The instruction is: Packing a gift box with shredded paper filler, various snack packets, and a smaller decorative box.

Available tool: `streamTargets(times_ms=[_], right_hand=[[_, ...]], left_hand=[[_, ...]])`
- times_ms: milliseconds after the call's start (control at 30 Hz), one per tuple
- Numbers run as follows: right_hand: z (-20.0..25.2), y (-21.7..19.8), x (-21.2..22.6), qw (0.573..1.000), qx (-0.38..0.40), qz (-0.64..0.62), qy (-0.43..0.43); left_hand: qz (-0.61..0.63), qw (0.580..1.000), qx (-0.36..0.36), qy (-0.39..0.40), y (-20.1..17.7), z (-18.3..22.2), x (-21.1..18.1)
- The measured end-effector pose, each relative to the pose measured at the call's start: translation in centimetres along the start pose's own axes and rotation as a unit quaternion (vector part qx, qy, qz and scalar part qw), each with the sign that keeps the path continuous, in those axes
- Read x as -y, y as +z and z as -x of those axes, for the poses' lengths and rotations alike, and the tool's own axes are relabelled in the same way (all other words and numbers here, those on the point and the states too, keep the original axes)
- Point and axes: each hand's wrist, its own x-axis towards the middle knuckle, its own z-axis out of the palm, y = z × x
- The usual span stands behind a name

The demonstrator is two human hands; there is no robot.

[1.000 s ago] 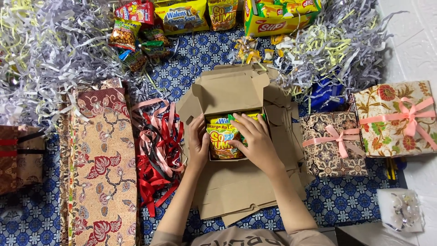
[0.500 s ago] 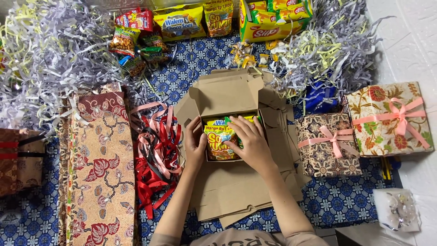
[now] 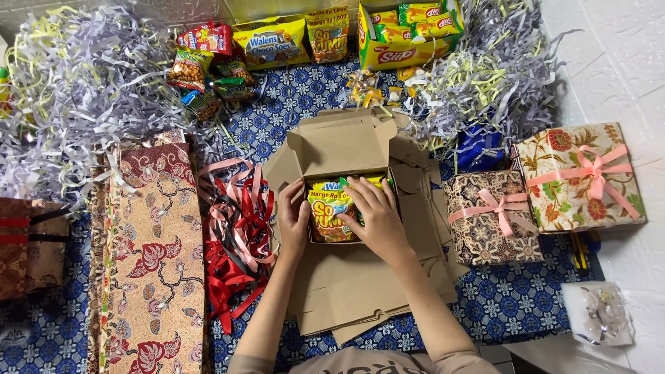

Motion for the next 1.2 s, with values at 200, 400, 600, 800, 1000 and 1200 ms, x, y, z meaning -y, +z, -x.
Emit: streamTargets(times_ms=[200, 400, 600, 800, 1000, 1200], right_hand=[[-0.3, -0.8, 0.1, 0.998, 0.026, -0.05, 0.008], [-0.5, -3.8, 0.6, 0.991, -0.007, -0.135, 0.003], [-1.6, -6.7, -2.1, 0.963, -0.194, -0.189, 0.013], [-8.2, -11.1, -7.2, 0.961, -0.218, -0.165, 0.046], [-17.4, -9.6, -10.2, 0.974, 0.0, -0.2, 0.111], [-22.1, -1.1, -13.7, 0.944, 0.296, -0.048, 0.138]], left_hand=[[0.036, 0.999, -0.013, -0.012, 0.0, 0.2, 0.1], [0.032, 0.999, -0.027, -0.005, 0.1, 0.3, 0.4], [0.039, 0.996, -0.066, 0.037, 0.3, 1.2, 0.3], [0.043, 0.991, -0.117, 0.043, 0.1, 1.2, -1.0], [0.037, 0.994, -0.093, 0.033, 0.4, 0.7, -2.6], [-0.012, 0.997, -0.058, 0.055, -0.1, 0.2, -4.4]])
